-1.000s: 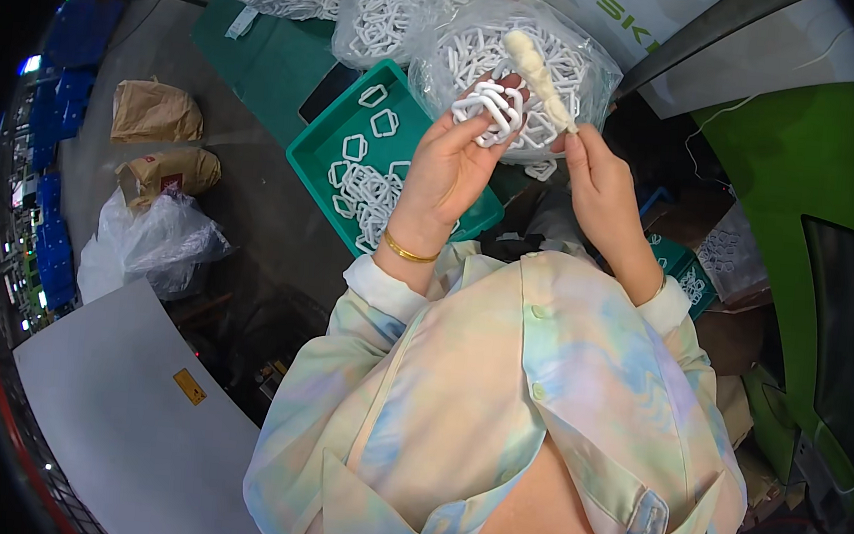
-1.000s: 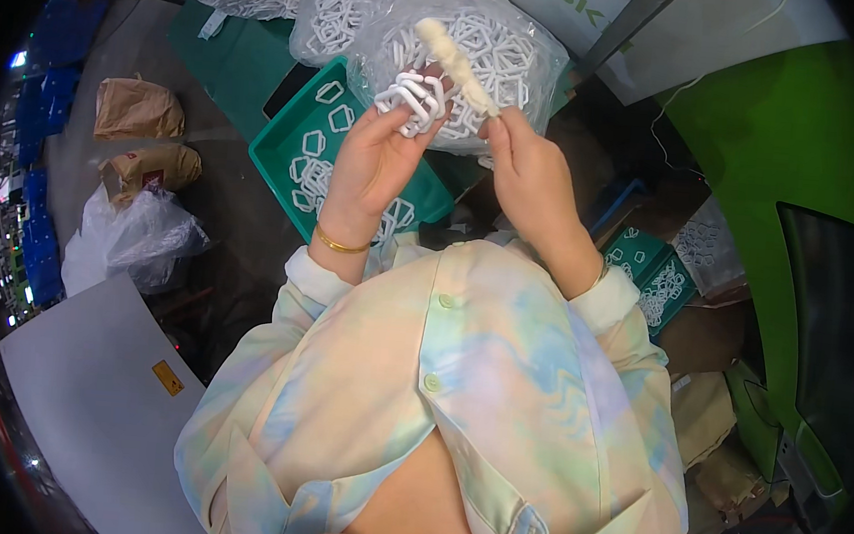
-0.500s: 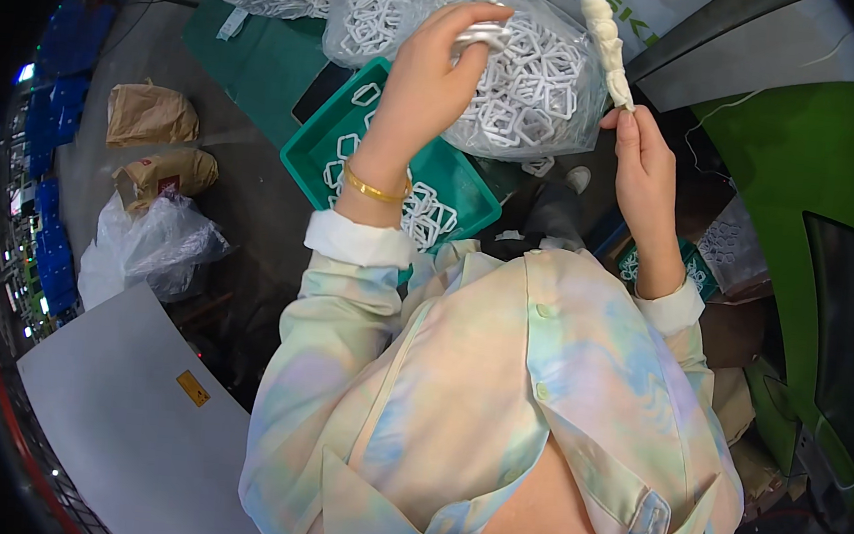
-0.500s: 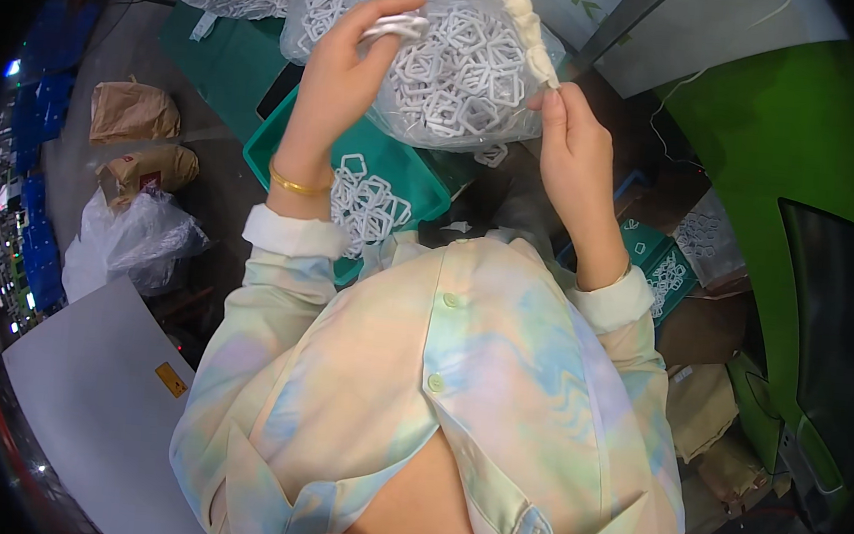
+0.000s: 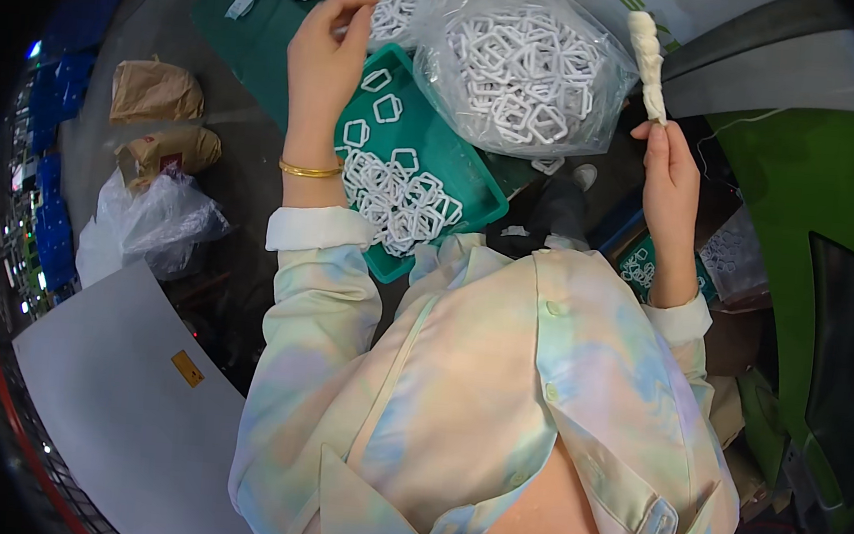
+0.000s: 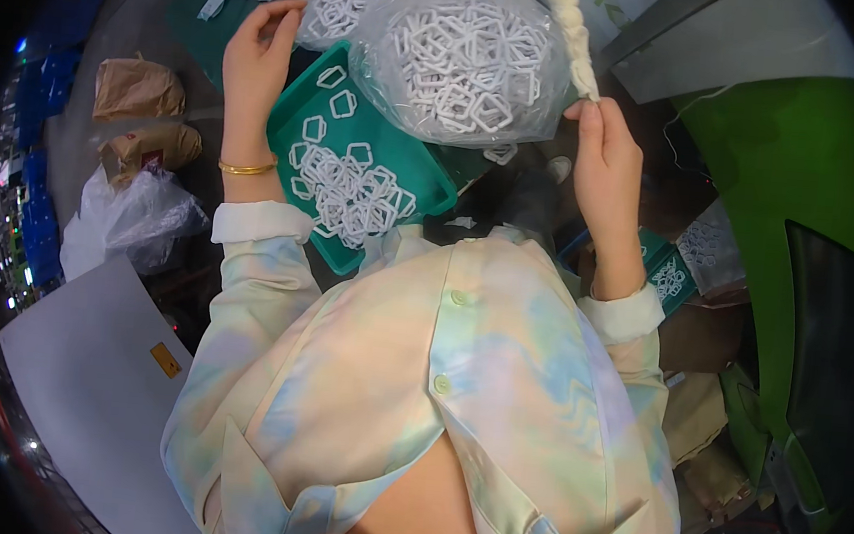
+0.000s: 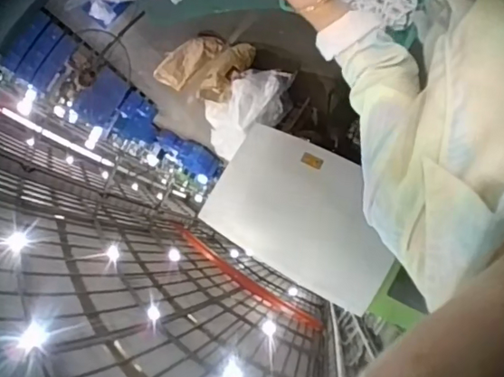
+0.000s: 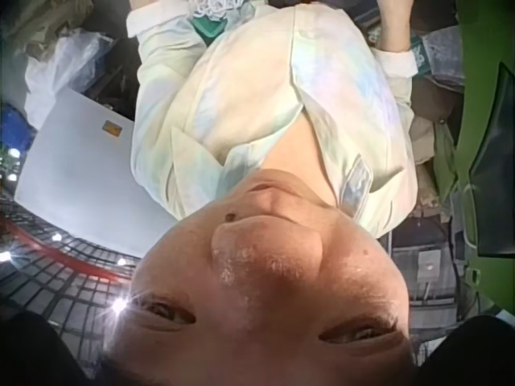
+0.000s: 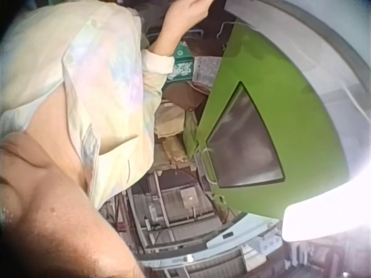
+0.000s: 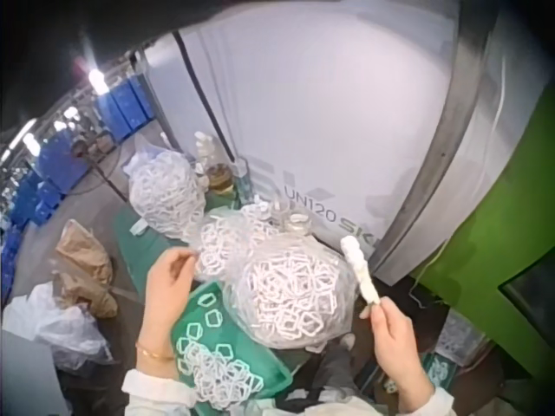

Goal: Assembling white plastic ring components by sliding them onto a plastic rod.

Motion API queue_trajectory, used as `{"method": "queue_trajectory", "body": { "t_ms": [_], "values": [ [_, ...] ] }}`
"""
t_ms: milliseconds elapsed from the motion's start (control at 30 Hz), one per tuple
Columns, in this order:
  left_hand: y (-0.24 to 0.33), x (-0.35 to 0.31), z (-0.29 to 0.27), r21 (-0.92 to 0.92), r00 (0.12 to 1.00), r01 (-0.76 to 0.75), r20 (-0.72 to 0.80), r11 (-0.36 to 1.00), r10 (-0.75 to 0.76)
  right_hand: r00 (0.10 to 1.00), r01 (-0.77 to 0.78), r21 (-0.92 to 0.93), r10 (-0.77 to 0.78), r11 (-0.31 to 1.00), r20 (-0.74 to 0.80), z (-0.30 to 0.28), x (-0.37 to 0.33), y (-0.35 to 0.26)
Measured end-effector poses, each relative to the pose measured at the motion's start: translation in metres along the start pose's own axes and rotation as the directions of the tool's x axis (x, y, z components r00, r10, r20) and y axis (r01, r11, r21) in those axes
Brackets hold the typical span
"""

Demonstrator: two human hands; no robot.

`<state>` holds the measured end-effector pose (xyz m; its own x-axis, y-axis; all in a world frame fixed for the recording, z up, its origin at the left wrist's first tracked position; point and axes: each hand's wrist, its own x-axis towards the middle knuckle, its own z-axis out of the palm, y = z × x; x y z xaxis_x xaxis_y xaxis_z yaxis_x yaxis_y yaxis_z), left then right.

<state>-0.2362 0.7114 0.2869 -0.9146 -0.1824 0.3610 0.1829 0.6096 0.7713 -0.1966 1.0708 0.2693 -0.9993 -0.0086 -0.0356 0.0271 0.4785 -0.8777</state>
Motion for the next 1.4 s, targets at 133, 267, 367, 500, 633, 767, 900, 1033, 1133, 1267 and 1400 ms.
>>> {"method": "queue_trajectory", "body": {
  "t_ms": [133, 267, 367, 500, 633, 767, 900, 1033, 1133, 1267, 1400],
  "values": [
    [-0.108, -0.046, -0.021, 0.377, 0.95, 0.274, 0.039, 0.885, -0.311, 1.0, -0.014, -0.002, 0.014, 1.0, 0.027, -0.003, -0.006, 0.0],
    [-0.173, -0.103, 0.011, 0.524, 0.857, 0.343, 0.166, 0.78, -0.488, 0.996, -0.06, 0.014, 0.059, 0.998, 0.067, 0.004, -0.009, 0.007],
    [-0.188, -0.126, 0.04, 0.591, 0.91, 0.349, -0.028, 0.728, -0.414, 0.997, -0.006, 0.005, 0.006, 1.0, 0.073, 0.01, -0.013, 0.003],
    [-0.19, -0.128, 0.06, 0.577, 0.879, 0.433, -0.098, 0.693, -0.467, 0.996, -0.005, -0.017, 0.007, 1.0, 0.089, 0.014, -0.017, -0.006],
    [-0.186, -0.125, 0.046, 0.544, 0.887, 0.371, 0.032, 0.752, -0.461, 0.994, -0.033, -0.011, 0.034, 0.999, 0.104, 0.014, -0.018, -0.005],
    [-0.168, -0.122, -0.007, 0.449, 0.731, 0.45, 0.312, 0.772, -0.607, 0.993, -0.039, -0.022, 0.042, 0.999, 0.108, 0.014, -0.015, 0.0],
    [-0.159, -0.149, -0.037, 0.569, 0.67, 0.358, 0.396, 0.74, -0.628, 0.989, -0.04, -0.038, 0.045, 0.998, 0.142, 0.02, -0.013, -0.002],
    [-0.165, -0.185, -0.018, 0.665, 0.816, 0.282, 0.212, 0.691, -0.538, 0.983, 0.015, -0.049, -0.006, 0.999, 0.182, 0.028, -0.011, -0.01],
    [-0.153, -0.181, -0.002, 0.606, 0.845, 0.333, 0.148, 0.722, -0.514, 0.982, 0.023, -0.065, -0.01, 0.998, 0.187, 0.028, -0.01, -0.011],
    [-0.151, -0.176, 0.006, 0.614, 0.725, 0.346, 0.305, 0.71, -0.617, 0.979, 0.016, -0.097, 0.004, 0.995, 0.205, 0.025, -0.012, -0.014],
    [-0.148, -0.167, 0.002, 0.573, 0.729, 0.358, 0.321, 0.737, -0.605, 0.983, 0.009, -0.079, 0.006, 0.997, 0.184, 0.023, -0.015, -0.012]
  ]
}}
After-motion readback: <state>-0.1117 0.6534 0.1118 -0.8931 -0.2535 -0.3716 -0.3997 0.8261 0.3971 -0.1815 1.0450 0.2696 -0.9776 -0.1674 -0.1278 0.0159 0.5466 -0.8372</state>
